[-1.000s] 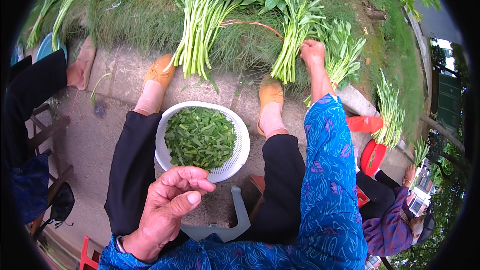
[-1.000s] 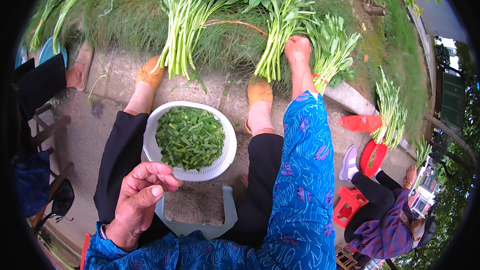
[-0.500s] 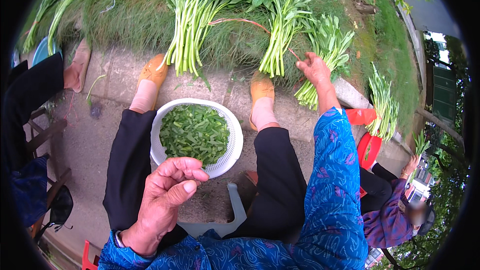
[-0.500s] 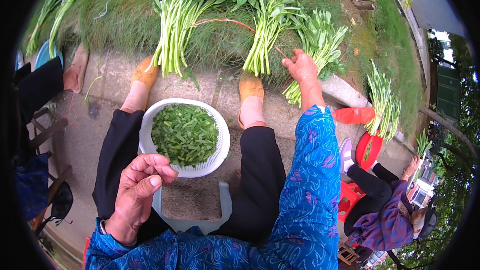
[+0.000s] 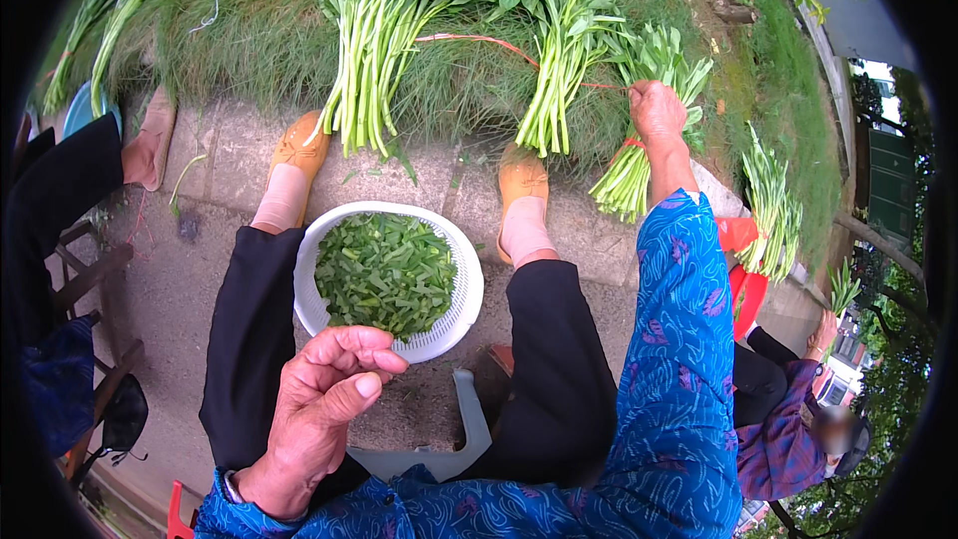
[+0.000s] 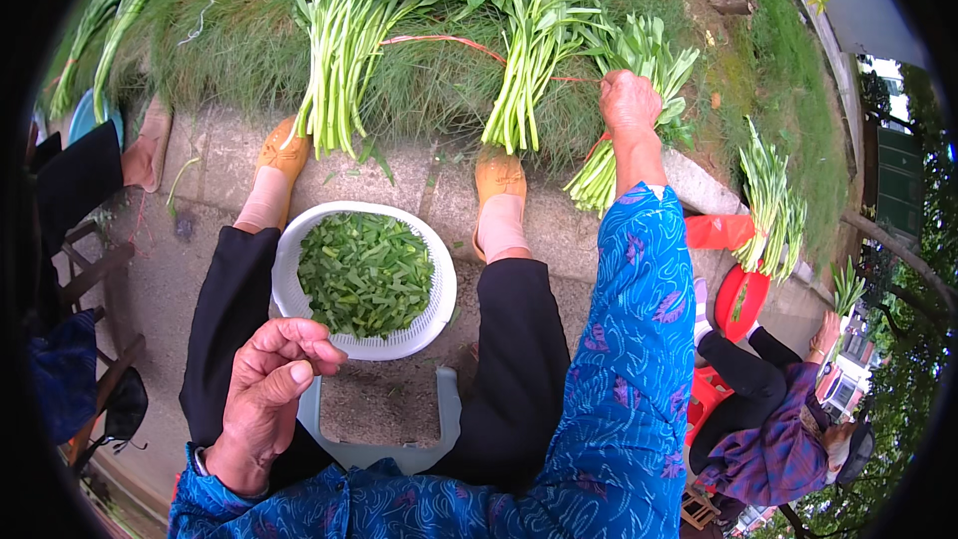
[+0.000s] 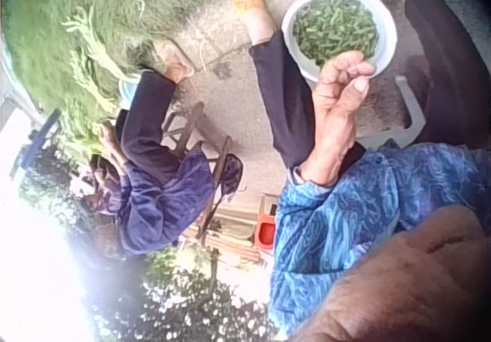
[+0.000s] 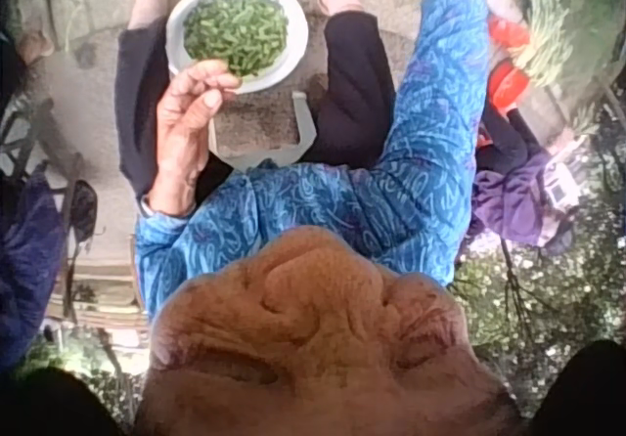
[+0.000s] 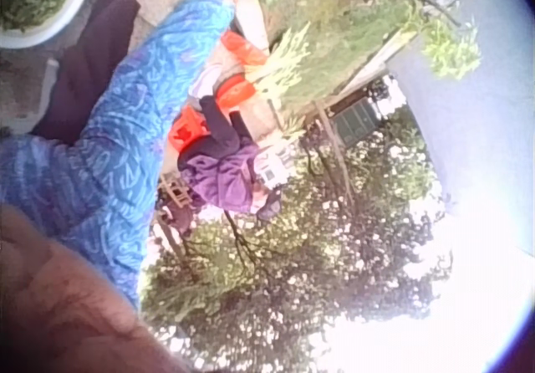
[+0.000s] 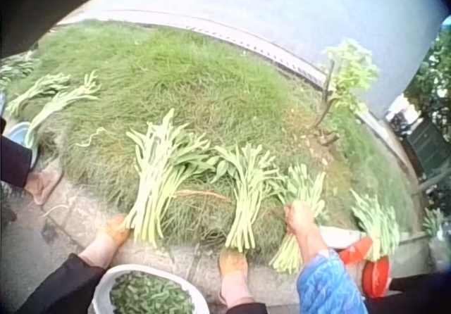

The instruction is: The person picks through bunches of green leafy vegetables, stripping leaves and breaking stalks into a white bowl by hand.

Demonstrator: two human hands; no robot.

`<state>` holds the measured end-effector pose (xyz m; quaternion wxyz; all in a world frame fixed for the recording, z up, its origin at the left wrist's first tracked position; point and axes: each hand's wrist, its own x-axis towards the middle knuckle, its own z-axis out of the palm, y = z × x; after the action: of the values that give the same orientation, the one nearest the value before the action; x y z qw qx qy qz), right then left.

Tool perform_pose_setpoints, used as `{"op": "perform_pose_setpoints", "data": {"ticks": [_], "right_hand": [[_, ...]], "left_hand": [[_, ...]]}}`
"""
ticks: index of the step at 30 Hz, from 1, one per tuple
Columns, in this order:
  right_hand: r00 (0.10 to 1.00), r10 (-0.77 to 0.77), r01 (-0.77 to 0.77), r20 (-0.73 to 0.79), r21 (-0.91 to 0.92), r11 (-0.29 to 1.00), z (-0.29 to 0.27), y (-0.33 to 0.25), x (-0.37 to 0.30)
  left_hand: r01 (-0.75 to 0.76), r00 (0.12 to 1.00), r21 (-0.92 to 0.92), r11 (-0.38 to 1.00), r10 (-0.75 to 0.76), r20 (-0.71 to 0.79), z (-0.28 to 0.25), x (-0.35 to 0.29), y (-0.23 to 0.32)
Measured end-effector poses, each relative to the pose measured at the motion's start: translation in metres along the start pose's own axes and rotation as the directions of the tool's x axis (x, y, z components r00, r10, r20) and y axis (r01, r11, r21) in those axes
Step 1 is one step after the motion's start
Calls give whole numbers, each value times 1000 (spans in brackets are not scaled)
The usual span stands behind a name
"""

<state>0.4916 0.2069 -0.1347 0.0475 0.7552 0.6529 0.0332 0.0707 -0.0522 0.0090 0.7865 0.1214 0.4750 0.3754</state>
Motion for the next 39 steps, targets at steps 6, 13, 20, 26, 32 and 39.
{"op": "perform_pose_setpoints", "data": {"ticks": [6, 13, 20, 26, 32, 39], "right_hand": [[995, 67, -57, 73, -130, 990, 9, 3, 4], [991, 131, -128, 12, -121, 984, -10, -22, -32], [952, -188, 304, -240, 701, 646, -28, -124, -62], [963, -201, -105, 177, 939, 327, 38, -260, -72], [923, 198, -350, 330, 934, 76, 66, -324, -55], [890, 80, -455, 450, 888, 72, 48, -320, -51]], "left_hand": [[16, 1000, -6, 1000, -16, 9, 0, -3, 3], [22, 1000, -47, 999, -21, 23, -5, -6, 6], [-28, 997, -79, 997, 33, 65, -10, -11, 10], [-37, 991, -100, 994, 50, 123, -15, -13, 14], [-24, 992, -155, 988, 43, 118, -20, -17, 16], [-19, 990, -169, 985, 42, 132, -26, -22, 20]]}}
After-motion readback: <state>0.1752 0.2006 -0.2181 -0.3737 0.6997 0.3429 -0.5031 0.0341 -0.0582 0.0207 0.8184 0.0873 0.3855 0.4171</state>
